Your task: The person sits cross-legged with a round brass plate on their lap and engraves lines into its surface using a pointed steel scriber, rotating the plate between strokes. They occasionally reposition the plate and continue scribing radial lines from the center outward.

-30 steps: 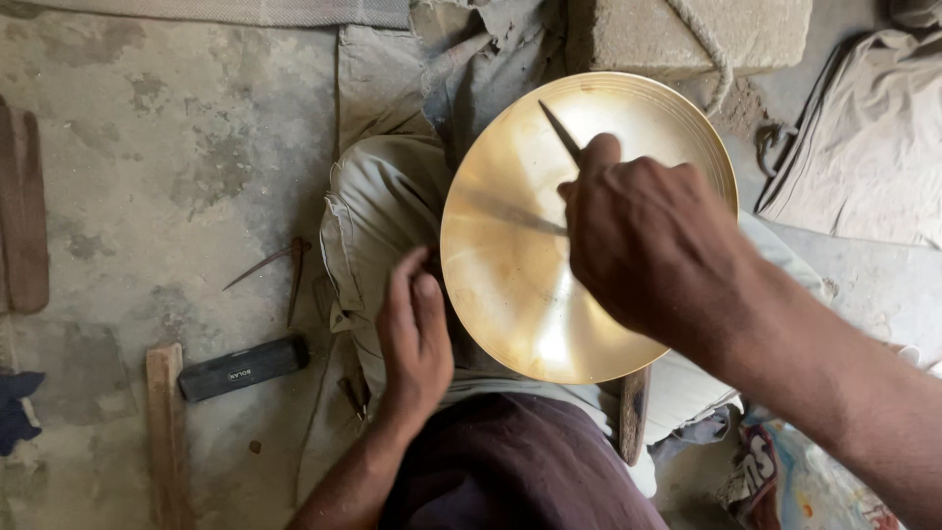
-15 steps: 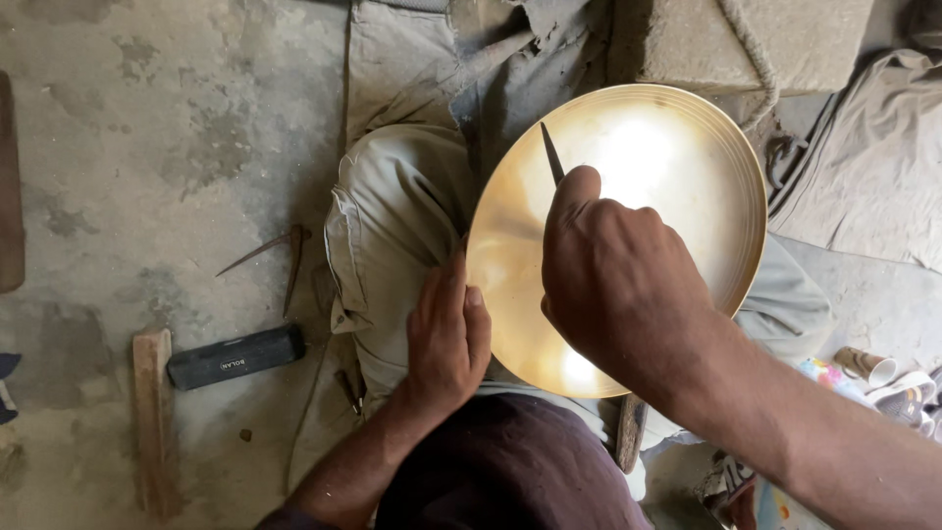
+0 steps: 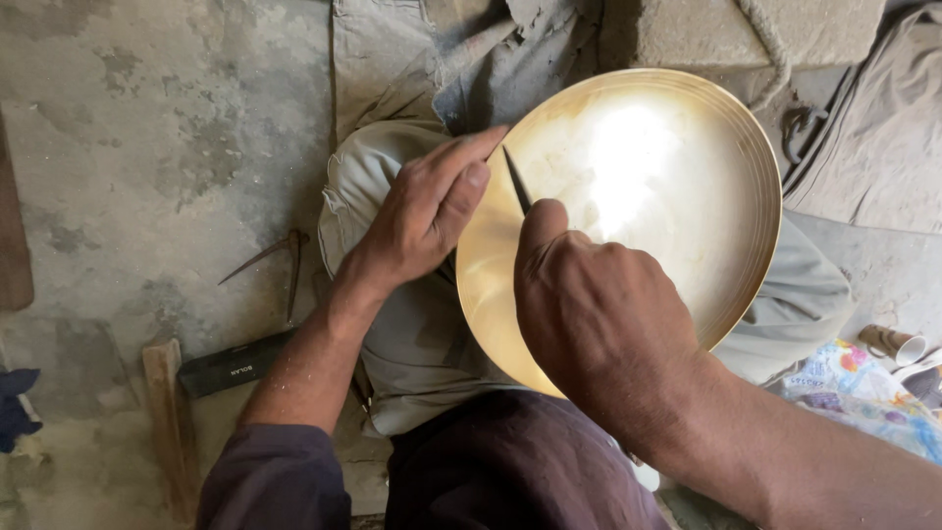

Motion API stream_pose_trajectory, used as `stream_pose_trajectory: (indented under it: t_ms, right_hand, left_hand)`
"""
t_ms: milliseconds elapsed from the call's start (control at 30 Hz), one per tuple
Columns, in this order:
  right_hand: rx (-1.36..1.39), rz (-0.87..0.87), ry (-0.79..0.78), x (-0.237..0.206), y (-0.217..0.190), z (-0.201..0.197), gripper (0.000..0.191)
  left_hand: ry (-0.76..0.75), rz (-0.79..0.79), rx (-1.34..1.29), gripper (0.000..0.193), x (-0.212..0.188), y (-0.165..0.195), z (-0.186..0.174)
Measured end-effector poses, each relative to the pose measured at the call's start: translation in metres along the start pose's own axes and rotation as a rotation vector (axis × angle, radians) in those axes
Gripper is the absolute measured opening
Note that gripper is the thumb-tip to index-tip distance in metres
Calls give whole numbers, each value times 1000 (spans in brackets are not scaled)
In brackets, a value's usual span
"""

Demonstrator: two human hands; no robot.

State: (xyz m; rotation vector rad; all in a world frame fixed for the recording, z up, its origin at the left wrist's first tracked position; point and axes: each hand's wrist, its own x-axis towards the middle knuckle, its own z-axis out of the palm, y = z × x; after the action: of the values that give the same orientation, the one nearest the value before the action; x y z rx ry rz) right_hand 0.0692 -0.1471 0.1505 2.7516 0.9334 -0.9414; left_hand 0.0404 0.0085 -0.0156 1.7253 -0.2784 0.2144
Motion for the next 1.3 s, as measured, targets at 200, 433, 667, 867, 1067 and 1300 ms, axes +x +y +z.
stream_pose_trajectory:
  t_ms: [200, 433, 667, 867, 1067, 1300]
  right_hand:
    - [-35, -306, 330, -10, 33, -10, 16]
    - [102, -267, 468, 4, 51, -1, 26]
    - [64, -192, 211, 10, 28, -6, 13]
    - [50, -23, -39, 9, 8, -13, 2]
    - [16, 10, -129, 7, 3, -14, 3]
    - [31, -95, 34, 2, 2, -4, 5]
  left_hand:
    - [181, -242, -32, 44, -25, 11, 15]
    - [428, -460, 17, 45, -99, 63, 75]
    - [355, -306, 275, 42, -107, 66, 84]
    - [252, -210, 295, 40, -91, 53, 55]
    - [127, -144, 225, 41, -68, 30, 30]
    - [-14, -51, 108, 42, -8, 7, 1]
